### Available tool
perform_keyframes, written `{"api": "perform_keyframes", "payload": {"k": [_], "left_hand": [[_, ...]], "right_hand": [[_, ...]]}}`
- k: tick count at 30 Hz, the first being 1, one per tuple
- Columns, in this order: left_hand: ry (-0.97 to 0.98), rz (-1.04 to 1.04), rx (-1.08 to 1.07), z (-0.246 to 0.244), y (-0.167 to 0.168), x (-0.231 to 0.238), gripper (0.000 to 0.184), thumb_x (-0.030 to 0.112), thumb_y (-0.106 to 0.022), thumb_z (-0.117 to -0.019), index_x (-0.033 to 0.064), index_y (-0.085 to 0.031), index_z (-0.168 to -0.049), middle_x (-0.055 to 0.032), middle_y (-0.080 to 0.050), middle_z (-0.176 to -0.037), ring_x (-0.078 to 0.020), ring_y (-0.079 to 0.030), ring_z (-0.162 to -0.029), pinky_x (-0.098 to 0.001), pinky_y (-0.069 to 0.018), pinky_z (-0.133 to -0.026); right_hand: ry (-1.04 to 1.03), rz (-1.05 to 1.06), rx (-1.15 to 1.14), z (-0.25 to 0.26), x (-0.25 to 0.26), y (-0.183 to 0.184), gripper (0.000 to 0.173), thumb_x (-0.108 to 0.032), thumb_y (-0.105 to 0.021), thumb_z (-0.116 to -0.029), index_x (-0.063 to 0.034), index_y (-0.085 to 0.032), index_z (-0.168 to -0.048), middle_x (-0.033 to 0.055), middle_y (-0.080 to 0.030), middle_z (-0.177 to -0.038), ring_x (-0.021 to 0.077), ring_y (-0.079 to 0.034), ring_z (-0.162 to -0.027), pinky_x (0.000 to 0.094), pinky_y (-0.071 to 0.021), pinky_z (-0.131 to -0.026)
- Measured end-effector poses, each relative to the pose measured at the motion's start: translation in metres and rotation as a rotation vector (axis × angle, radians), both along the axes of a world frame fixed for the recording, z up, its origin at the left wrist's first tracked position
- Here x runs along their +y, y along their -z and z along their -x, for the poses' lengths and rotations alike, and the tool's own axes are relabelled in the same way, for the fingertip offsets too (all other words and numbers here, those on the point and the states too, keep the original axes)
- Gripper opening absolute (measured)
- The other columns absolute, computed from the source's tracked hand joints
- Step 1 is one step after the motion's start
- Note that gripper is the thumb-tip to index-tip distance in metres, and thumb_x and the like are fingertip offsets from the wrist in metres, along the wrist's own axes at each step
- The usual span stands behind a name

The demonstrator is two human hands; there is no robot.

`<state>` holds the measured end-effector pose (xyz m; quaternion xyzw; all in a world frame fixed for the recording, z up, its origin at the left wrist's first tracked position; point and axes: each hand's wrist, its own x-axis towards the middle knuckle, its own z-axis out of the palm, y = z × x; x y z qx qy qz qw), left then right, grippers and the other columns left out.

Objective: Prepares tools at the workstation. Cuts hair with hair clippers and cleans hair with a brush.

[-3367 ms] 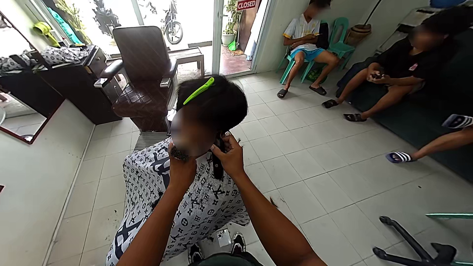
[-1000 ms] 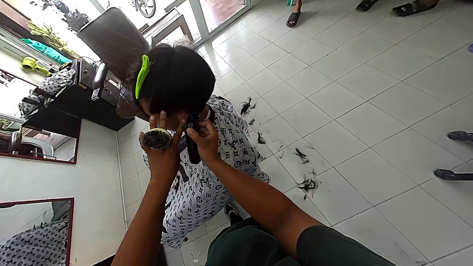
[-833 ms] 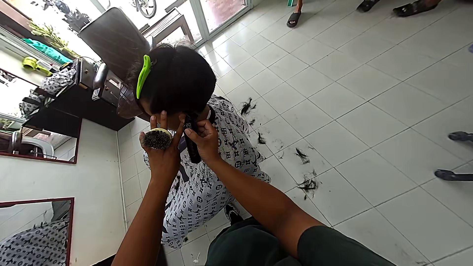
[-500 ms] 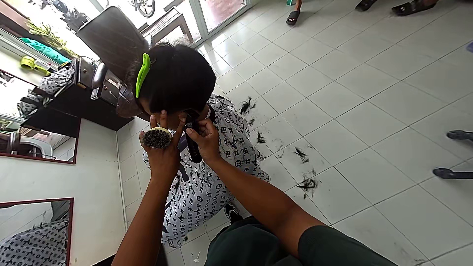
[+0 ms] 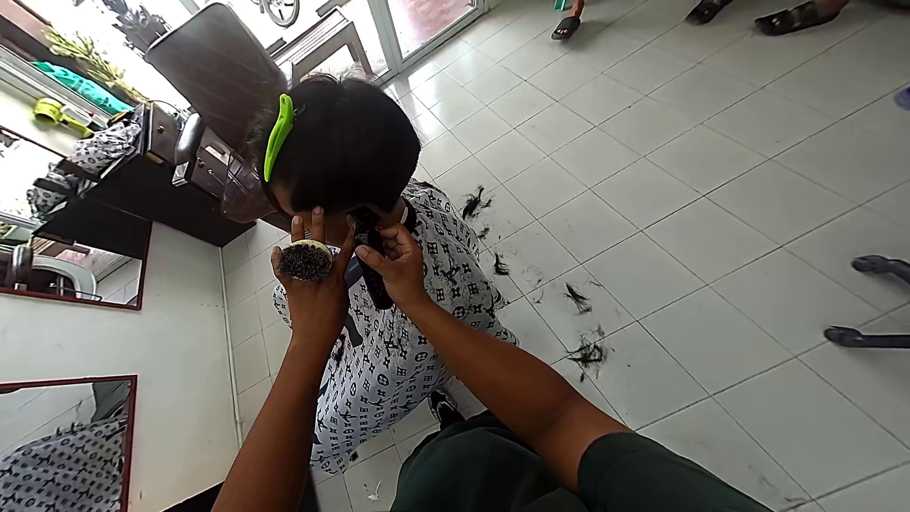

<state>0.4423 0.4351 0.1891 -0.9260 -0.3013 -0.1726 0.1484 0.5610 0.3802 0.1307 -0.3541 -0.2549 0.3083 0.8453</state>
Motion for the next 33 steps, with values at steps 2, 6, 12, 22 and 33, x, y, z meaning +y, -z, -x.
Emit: {"api": "perform_keyframes", "payload": {"k": [2,6,12,22,33], "left_hand": [[0.002,0.007,-0.005,0.0,0.001,0.0,0.069,0.0,-0.067,-0.0872,0.0321,-0.056,-0.148,-0.0079,-0.019,-0.171,-0.0347,-0.008,-0.159,-0.0739,-0.0061,-0.115],[0.008,0.023,-0.031,0.0,0.003,0.001,0.045,0.003,-0.066,-0.0906,0.0216,-0.07,-0.132,-0.0087,-0.022,-0.171,-0.0345,-0.01,-0.158,-0.0725,-0.0058,-0.116],[-0.004,0.006,-0.009,-0.002,0.002,0.001,0.063,0.001,-0.067,-0.0877,0.0287,-0.059,-0.144,-0.0078,-0.018,-0.172,-0.0341,-0.008,-0.159,-0.0729,-0.0069,-0.116],[0.374,0.766,-0.385,-0.042,-0.038,-0.031,0.024,0.015,-0.062,-0.0995,0.0035,-0.072,-0.118,-0.006,-0.073,-0.115,-0.0088,-0.069,-0.094,-0.0245,-0.0572,-0.076],[0.091,1.36,-0.497,-0.12,-0.04,-0.034,0.019,0.012,-0.061,-0.1021,0.004,-0.067,-0.118,0.0005,-0.072,-0.09,-0.0031,-0.065,-0.066,-0.0183,-0.0505,-0.053]], "right_hand": [[-0.006,0.018,-0.01,-0.001,-0.001,-0.002,0.029,-0.012,-0.079,-0.0855,-0.0077,-0.059,-0.107,0.0012,-0.065,-0.087,0.0025,-0.063,-0.075,0.0186,-0.0542,-0.066],[-0.055,0.042,-0.101,-0.008,-0.004,-0.003,0.03,-0.009,-0.079,-0.0841,-0.0053,-0.06,-0.107,0.0024,-0.065,-0.089,0.0029,-0.063,-0.075,0.019,-0.0542,-0.068],[-0.042,0.016,-0.099,-0.011,-0.002,-0.002,0.03,-0.008,-0.08,-0.0836,-0.007,-0.059,-0.106,0.0012,-0.064,-0.087,0.0026,-0.062,-0.074,0.0185,-0.054,-0.067],[0.036,0.035,0.068,-0.061,-0.058,0.01,0.03,-0.017,-0.075,-0.0849,-0.0024,-0.058,-0.106,0.0043,-0.073,-0.093,0.0124,-0.072,-0.075,0.0303,-0.0624,-0.066],[-0.035,0.226,0.172,-0.109,-0.104,0.041,0.017,-0.011,-0.055,-0.0954,0.0008,-0.058,-0.107,0.0077,-0.074,-0.088,0.0126,-0.071,-0.066,0.027,-0.0609,-0.06]]}}
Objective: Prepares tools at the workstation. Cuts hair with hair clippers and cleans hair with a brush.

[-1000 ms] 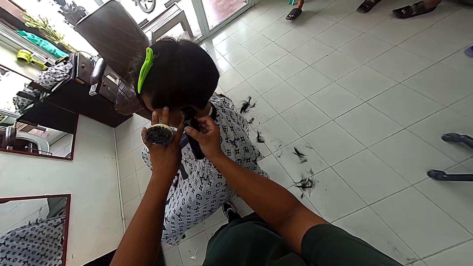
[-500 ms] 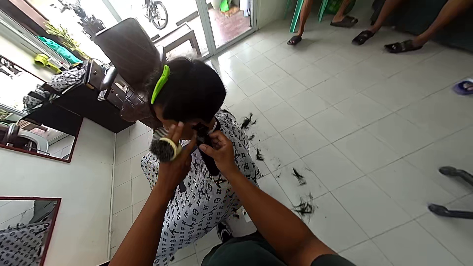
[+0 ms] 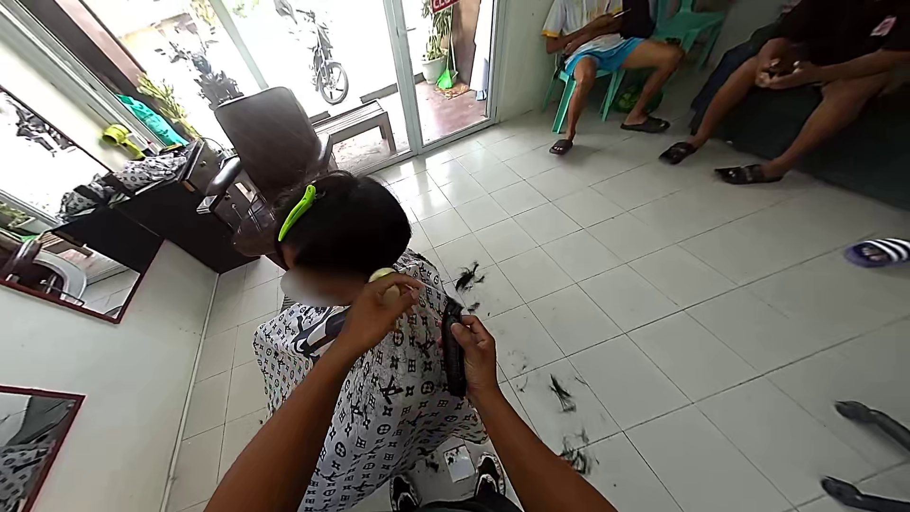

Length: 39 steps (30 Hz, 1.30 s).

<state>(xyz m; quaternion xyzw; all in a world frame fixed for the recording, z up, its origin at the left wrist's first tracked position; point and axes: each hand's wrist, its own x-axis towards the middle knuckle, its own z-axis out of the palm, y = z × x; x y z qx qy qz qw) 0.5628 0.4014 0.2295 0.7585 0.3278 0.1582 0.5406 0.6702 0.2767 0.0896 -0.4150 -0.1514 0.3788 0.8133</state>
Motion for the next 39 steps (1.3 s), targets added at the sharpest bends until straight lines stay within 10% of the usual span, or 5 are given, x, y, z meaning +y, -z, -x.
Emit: {"api": "perform_keyframes", "payload": {"k": [3,9,11,14,39], "left_hand": [[0.028,-0.053,0.03,0.008,0.005,-0.003,0.02,0.012,-0.061,-0.1018,0.0022,-0.065,-0.119,-0.0025,-0.073,-0.094,-0.0059,-0.068,-0.072,-0.0201,-0.0537,-0.057],[-0.08,-1.395,0.126,0.045,0.011,-0.011,0.019,0.017,-0.063,-0.0971,0.0136,-0.079,-0.107,-0.014,-0.073,-0.119,-0.0341,-0.071,-0.106,-0.0541,-0.0569,-0.084],[-0.081,-1.42,0.274,0.056,0.009,0.004,0.028,0.015,-0.063,-0.0979,0.0179,-0.074,-0.124,-0.0166,-0.053,-0.151,-0.0407,-0.043,-0.144,-0.0617,-0.0351,-0.114],[-0.074,-1.399,0.459,0.073,0.014,0.017,0.039,0.011,-0.065,-0.0953,0.0248,-0.069,-0.132,-0.0099,-0.029,-0.168,-0.0384,-0.018,-0.156,-0.0639,-0.0228,-0.119],[-0.146,-1.397,0.652,0.108,0.024,0.014,0.062,-0.003,-0.063,-0.0908,0.0332,-0.062,-0.141,-0.0085,-0.029,-0.168,-0.0349,-0.021,-0.156,-0.0616,-0.0294,-0.114]], "right_hand": [[-0.055,0.033,-0.042,0.001,0.002,-0.002,0.021,-0.01,-0.06,-0.0916,0.0024,-0.061,-0.109,0.0036,-0.072,-0.083,0.0093,-0.07,-0.067,0.0255,-0.0606,-0.062],[-0.104,-0.004,-0.114,0.019,0.026,-0.018,0.031,-0.004,-0.068,-0.087,0.0069,-0.058,-0.115,0.0028,-0.071,-0.095,0.0022,-0.069,-0.085,0.0207,-0.0583,-0.08],[-0.124,-0.035,-0.076,0.033,0.036,-0.024,0.029,-0.003,-0.067,-0.0875,0.007,-0.059,-0.114,0.0042,-0.07,-0.094,0.0038,-0.069,-0.085,0.0214,-0.0582,-0.08],[-0.124,-0.13,-0.028,0.057,0.053,-0.026,0.024,-0.002,-0.071,-0.0859,0.0042,-0.06,-0.106,0.005,-0.072,-0.091,0.0057,-0.07,-0.083,0.0234,-0.0591,-0.078],[-0.01,-0.126,0.063,0.103,0.099,-0.035,0.024,-0.004,-0.075,-0.0842,-0.0059,-0.056,-0.099,0.0013,-0.065,-0.078,0.0033,-0.062,-0.063,0.0186,-0.0525,-0.056]]}}
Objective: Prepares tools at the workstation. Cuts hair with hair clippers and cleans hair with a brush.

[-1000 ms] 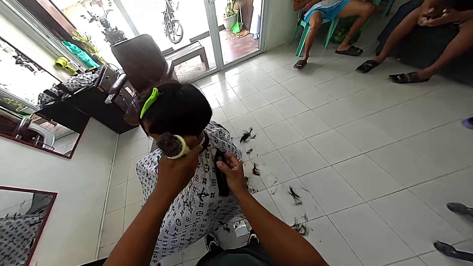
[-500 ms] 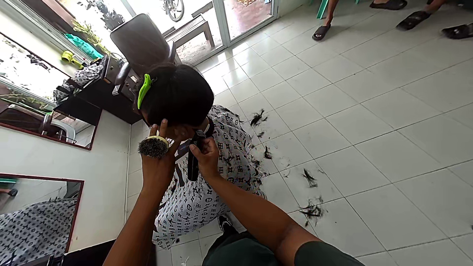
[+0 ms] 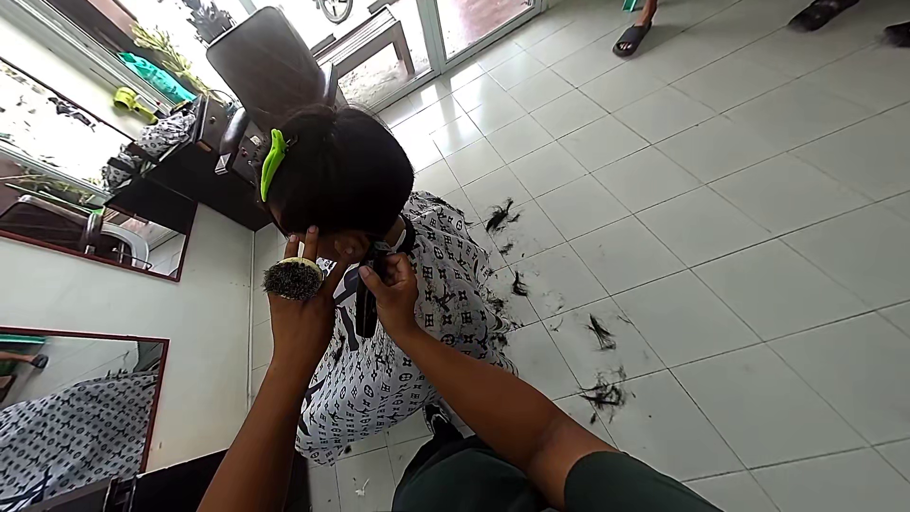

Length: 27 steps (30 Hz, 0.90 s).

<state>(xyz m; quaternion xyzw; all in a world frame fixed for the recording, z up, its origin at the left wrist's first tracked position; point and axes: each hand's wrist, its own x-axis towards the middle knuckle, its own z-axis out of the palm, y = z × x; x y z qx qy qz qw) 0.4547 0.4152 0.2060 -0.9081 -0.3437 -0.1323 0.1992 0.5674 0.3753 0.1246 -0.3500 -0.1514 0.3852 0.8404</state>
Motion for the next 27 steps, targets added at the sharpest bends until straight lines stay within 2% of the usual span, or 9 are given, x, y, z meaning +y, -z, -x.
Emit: {"api": "perform_keyframes", "payload": {"k": [2,5,9,12,16,27], "left_hand": [[0.007,-0.007,-0.012,-0.0002,0.0004,0.0002,0.062,-0.004,-0.065,-0.0895,0.0326,-0.064,-0.14,-0.0094,-0.03,-0.168,-0.035,-0.023,-0.156,-0.0614,-0.0307,-0.114],[0.021,-0.002,-0.022,0.0015,0.0025,0.0016,0.065,-0.004,-0.064,-0.0893,0.0333,-0.061,-0.142,-0.0089,-0.03,-0.168,-0.0352,-0.022,-0.156,-0.063,-0.0288,-0.114],[0.023,0.002,-0.008,0.0007,0.0015,0.0011,0.069,-0.004,-0.063,-0.0891,0.0362,-0.058,-0.145,-0.0093,-0.028,-0.168,-0.0362,-0.021,-0.156,-0.0644,-0.0281,-0.113],[0.025,0.0,-0.017,0.0002,0.0018,0.0011,0.067,-0.004,-0.063,-0.089,0.035,-0.06,-0.143,-0.0097,-0.029,-0.168,-0.0367,-0.022,-0.155,-0.0653,-0.0293,-0.113],[0.032,0.008,-0.026,0.0,0.0012,0.0014,0.064,-0.005,-0.062,-0.0898,0.0333,-0.062,-0.141,-0.0101,-0.03,-0.167,-0.0361,-0.022,-0.156,-0.0629,-0.0282,-0.115],[0.032,0.001,-0.025,0.0004,0.0012,0.0001,0.069,-0.007,-0.063,-0.0878,0.0339,-0.06,-0.144,-0.009,-0.029,-0.168,-0.0358,-0.021,-0.156,-0.0631,-0.0286,-0.114]], "right_hand": [[0.007,0.004,-0.001,-0.0001,0.0006,-0.0001,0.024,-0.005,-0.075,-0.0848,-0.0063,-0.056,-0.099,0.0006,-0.064,-0.077,0.0025,-0.061,-0.061,0.0176,-0.0513,-0.054],[0.016,-0.006,-0.013,0.0001,0.0023,0.003,0.025,-0.008,-0.075,-0.0855,-0.007,-0.056,-0.101,-0.0005,-0.065,-0.08,0.0024,-0.063,-0.068,0.019,-0.0535,-0.062],[-0.013,0.022,-0.02,-0.0019,0.0032,0.0018,0.026,-0.01,-0.076,-0.0865,-0.0061,-0.057,-0.104,0.0005,-0.066,-0.083,0.0032,-0.064,-0.071,0.0198,-0.0538,-0.064],[-0.043,0.023,-0.021,-0.0027,0.0029,0.0003,0.027,-0.01,-0.077,-0.0869,-0.0047,-0.059,-0.106,0.002,-0.068,-0.085,0.0038,-0.064,-0.071,0.0197,-0.0539,-0.062],[-0.021,-0.016,-0.02,-0.001,0.0012,0.0027,0.024,-0.009,-0.075,-0.0873,-0.0065,-0.058,-0.104,0.0011,-0.067,-0.084,0.0036,-0.065,-0.071,0.0198,-0.055,-0.063],[-0.018,0.0,-0.015,-0.0013,0.0034,0.0008,0.025,-0.012,-0.075,-0.088,-0.0077,-0.057,-0.105,0.0001,-0.067,-0.083,0.0024,-0.063,-0.067,0.018,-0.0523,-0.058]]}}
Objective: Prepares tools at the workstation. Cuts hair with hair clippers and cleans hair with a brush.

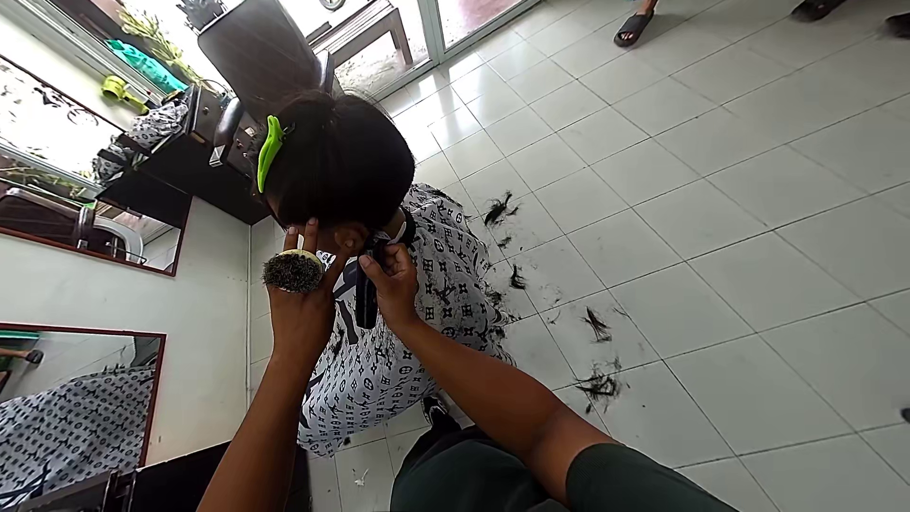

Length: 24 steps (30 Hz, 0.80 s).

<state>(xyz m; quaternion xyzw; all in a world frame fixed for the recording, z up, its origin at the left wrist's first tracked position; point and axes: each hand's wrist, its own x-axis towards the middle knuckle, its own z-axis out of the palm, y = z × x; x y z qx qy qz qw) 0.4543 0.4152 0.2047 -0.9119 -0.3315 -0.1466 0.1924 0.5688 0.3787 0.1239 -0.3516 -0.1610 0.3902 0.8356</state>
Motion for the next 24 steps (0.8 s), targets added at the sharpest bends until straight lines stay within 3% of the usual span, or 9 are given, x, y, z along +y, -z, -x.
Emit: {"api": "perform_keyframes", "payload": {"k": [6,9,11,13,15,24], "left_hand": [[-0.009,0.021,0.049,-0.003,-0.007,-0.003,0.072,-0.009,-0.067,-0.085,0.0325,-0.06,-0.144,-0.0153,-0.03,-0.167,-0.0438,-0.026,-0.153,-0.0679,-0.0328,-0.109],[-0.024,0.101,-0.003,-0.01,-0.016,-0.012,0.054,-0.005,-0.06,-0.0907,0.0265,-0.071,-0.133,-0.0254,-0.042,-0.157,-0.0459,-0.035,-0.148,-0.0609,-0.0309,-0.114],[-0.03,0.106,0.004,-0.01,-0.018,-0.013,0.052,-0.005,-0.058,-0.0914,0.0257,-0.072,-0.131,-0.0273,-0.042,-0.156,-0.0457,-0.036,-0.148,-0.0589,-0.0306,-0.115],[-0.023,0.078,0.003,-0.007,-0.012,-0.009,0.058,-0.006,-0.06,-0.0901,0.0291,-0.068,-0.136,-0.0218,-0.038,-0.161,-0.0432,-0.032,-0.151,-0.0615,-0.031,-0.114],[-0.022,0.041,0.008,0.0,-0.001,-0.001,0.069,-0.007,-0.062,-0.0885,0.035,-0.059,-0.144,-0.0099,-0.029,-0.168,-0.0374,-0.022,-0.156,-0.0655,-0.0291,-0.111],[-0.015,0.009,0.02,0.002,0.002,0.003,0.07,-0.004,-0.062,-0.0902,0.0373,-0.056,-0.146,-0.0092,-0.029,-0.168,-0.0365,-0.02,-0.156,-0.0646,-0.0276,-0.112]], "right_hand": [[-0.029,-0.007,-0.027,0.001,0.0,-0.001,0.023,-0.01,-0.076,-0.0883,-0.0057,-0.06,-0.105,0.0021,-0.068,-0.083,0.0043,-0.064,-0.067,0.0196,-0.0532,-0.058],[-0.011,-0.026,-0.027,0.003,-0.002,0.0,0.024,-0.012,-0.074,-0.0879,-0.0078,-0.057,-0.104,-0.0011,-0.066,-0.082,0.0022,-0.064,-0.067,0.0189,-0.0537,-0.06],[0.005,-0.024,-0.016,0.003,-0.003,-0.001,0.024,-0.012,-0.074,-0.0879,-0.0087,-0.056,-0.104,-0.0023,-0.066,-0.082,0.0011,-0.063,-0.067,0.0181,-0.0533,-0.06],[0.009,-0.017,-0.004,0.003,-0.002,-0.002,0.024,-0.012,-0.074,-0.0881,-0.0086,-0.056,-0.104,-0.0018,-0.066,-0.081,0.0011,-0.063,-0.065,0.0176,-0.0525,-0.057],[0.009,-0.011,-0.004,0.003,-0.002,-0.001,0.023,-0.013,-0.073,-0.0885,-0.0085,-0.056,-0.104,-0.001,-0.065,-0.081,0.0016,-0.062,-0.065,0.0178,-0.0517,-0.056],[0.012,0.008,-0.007,0.002,0.001,-0.002,0.024,-0.013,-0.074,-0.0887,-0.0076,-0.057,-0.104,0.0001,-0.065,-0.081,0.0022,-0.061,-0.063,0.0174,-0.0508,-0.054]]}}
